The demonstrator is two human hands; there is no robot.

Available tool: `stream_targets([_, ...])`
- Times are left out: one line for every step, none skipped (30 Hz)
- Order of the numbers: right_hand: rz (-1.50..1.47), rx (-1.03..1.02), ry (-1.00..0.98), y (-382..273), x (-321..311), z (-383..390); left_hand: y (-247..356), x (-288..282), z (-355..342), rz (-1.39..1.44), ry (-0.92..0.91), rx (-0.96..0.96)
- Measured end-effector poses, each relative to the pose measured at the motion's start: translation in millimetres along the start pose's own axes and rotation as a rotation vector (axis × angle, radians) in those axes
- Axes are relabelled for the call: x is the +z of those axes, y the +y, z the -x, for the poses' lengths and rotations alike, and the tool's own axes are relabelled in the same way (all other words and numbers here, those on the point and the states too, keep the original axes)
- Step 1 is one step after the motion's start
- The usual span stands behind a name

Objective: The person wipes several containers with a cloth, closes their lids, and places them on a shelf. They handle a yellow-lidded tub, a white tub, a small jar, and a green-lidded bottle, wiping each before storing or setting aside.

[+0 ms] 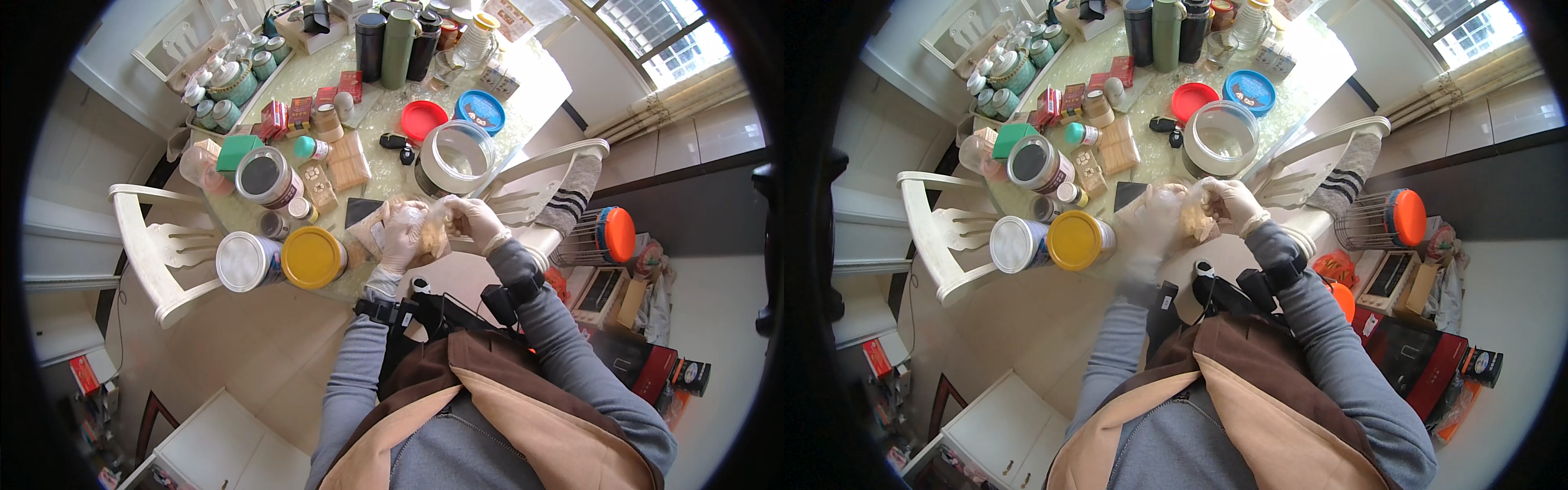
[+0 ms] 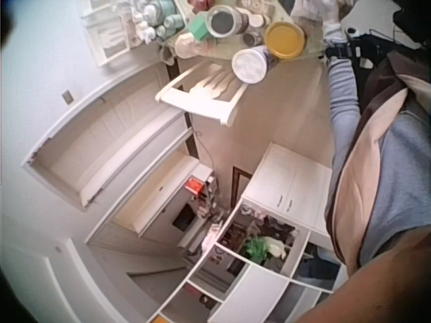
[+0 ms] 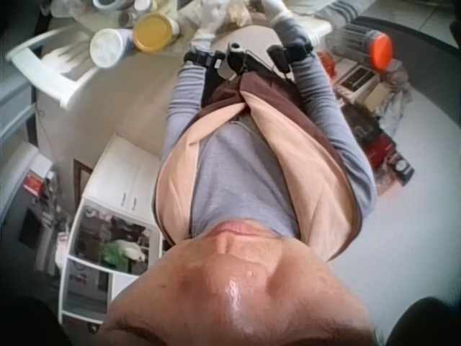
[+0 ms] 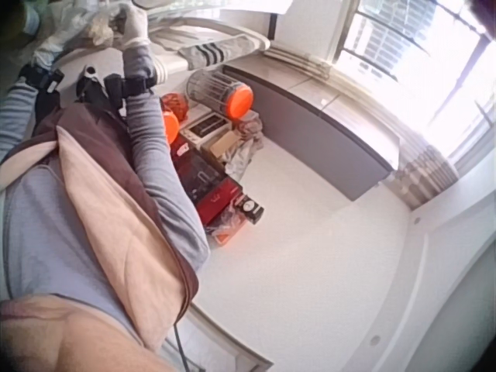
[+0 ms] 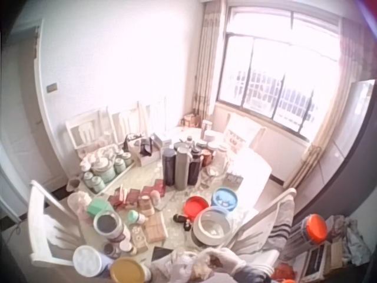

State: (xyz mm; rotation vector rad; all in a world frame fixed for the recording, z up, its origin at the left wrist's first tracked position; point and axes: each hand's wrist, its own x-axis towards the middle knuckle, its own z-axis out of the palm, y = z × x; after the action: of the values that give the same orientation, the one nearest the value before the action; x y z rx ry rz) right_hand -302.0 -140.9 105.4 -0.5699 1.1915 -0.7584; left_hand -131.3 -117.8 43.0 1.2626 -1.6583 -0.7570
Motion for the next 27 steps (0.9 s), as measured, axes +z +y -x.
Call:
stream_targets([0.031,-0.009,-0.052,-3,-1,0,-3,3,1,0.111,-0.004,-0.066])
stream_targets([0.063,-0.021,-0.046,-6,-3,1,-4,6,2,0.057,-0.022,-0.033])
stream_targets([0.095,-0.019,-0.069,-8,-5,2,-5,7,3,0.013,-0.07,-0.039])
stream_targets([0.069,-0.021,-0.1,-10,-6,2,-4,9,2,-0.056,-0.078,0.001])
stream_targets([0.18,-0.059,-0.079,-9,-4,3,-4,10,2,-0.124,-0.083,0.041])
stream_targets([0.296,-0.077,-0.101,-8,-2,4,-3,12,1,-0.215,-0.048,0.123])
stream_targets([0.408,-0.121,-0.098,-6,2,6,-3,11,0,-0.328,-0.035,0.224])
stream_targets([0.565,-0.179,-0.104,0,10,8,-4,12,0,-0.332,-0.126,0.237])
stream_targets([0.871,-0.321,-0.077,5,19,12,-5,11,-1,-0.387,-0.161,0.296])
stream_targets([1.136,-0.545,-0.165,11,28,16,-7,11,-1,-0.282,-0.206,0.279])
stream_targets([1.45,-0.681,-0.242,13,34,19,-10,11,-1,-0.177,-0.252,0.262])
stream_targets([1.338,-0.773,-0.288,10,35,21,-14,9,1,-0.097,-0.178,0.315])
stream_targets([1.267,-0.776,-0.347,6,33,24,-18,11,2,-0.162,-0.183,0.352])
stream_targets([1.205,-0.762,-0.41,0,29,25,-22,12,4,-0.228,-0.187,0.389])
stream_targets([0.994,-0.504,-0.341,-9,18,27,-25,14,4,-0.278,-0.149,0.448])
stream_targets([0.996,-0.53,-0.276,-16,10,24,-27,17,4,-0.39,-0.138,0.372])
stream_targets([0.931,-0.643,-0.238,-19,3,20,-28,19,4,-0.385,-0.079,0.384])
stream_targets([1.037,-0.649,-0.167,-15,-2,16,-28,22,4,-0.385,-0.056,0.385])
stream_targets([1.098,-0.674,-0.096,-10,-7,11,-28,24,4,-0.379,-0.021,0.395])
stream_targets([1.169,-0.68,-0.028,-4,-11,6,-26,26,3,-0.396,-0.023,0.387])
stream_targets([0.964,-0.442,0.053,8,-11,-2,-24,26,3,-0.413,-0.014,0.384])
stream_targets([0.968,-0.488,0.048,20,-10,-9,-21,25,2,-0.431,-0.004,0.38])
stream_targets([0.973,-0.491,0.048,31,-10,-16,-18,23,2,-0.415,0.033,0.367])
stream_targets([1.003,-0.556,-0.09,36,-11,-24,-14,20,2,-0.401,0.069,0.354])
stream_targets([0.974,-0.62,-0.241,41,-12,-29,-11,17,2,-0.386,0.122,0.367])
stream_targets([0.938,-0.563,-0.35,45,-13,-32,-8,15,2,-0.492,0.134,0.391])
stream_targets([0.89,-0.539,-0.442,46,-15,-35,-5,12,3,-0.473,0.142,0.346])
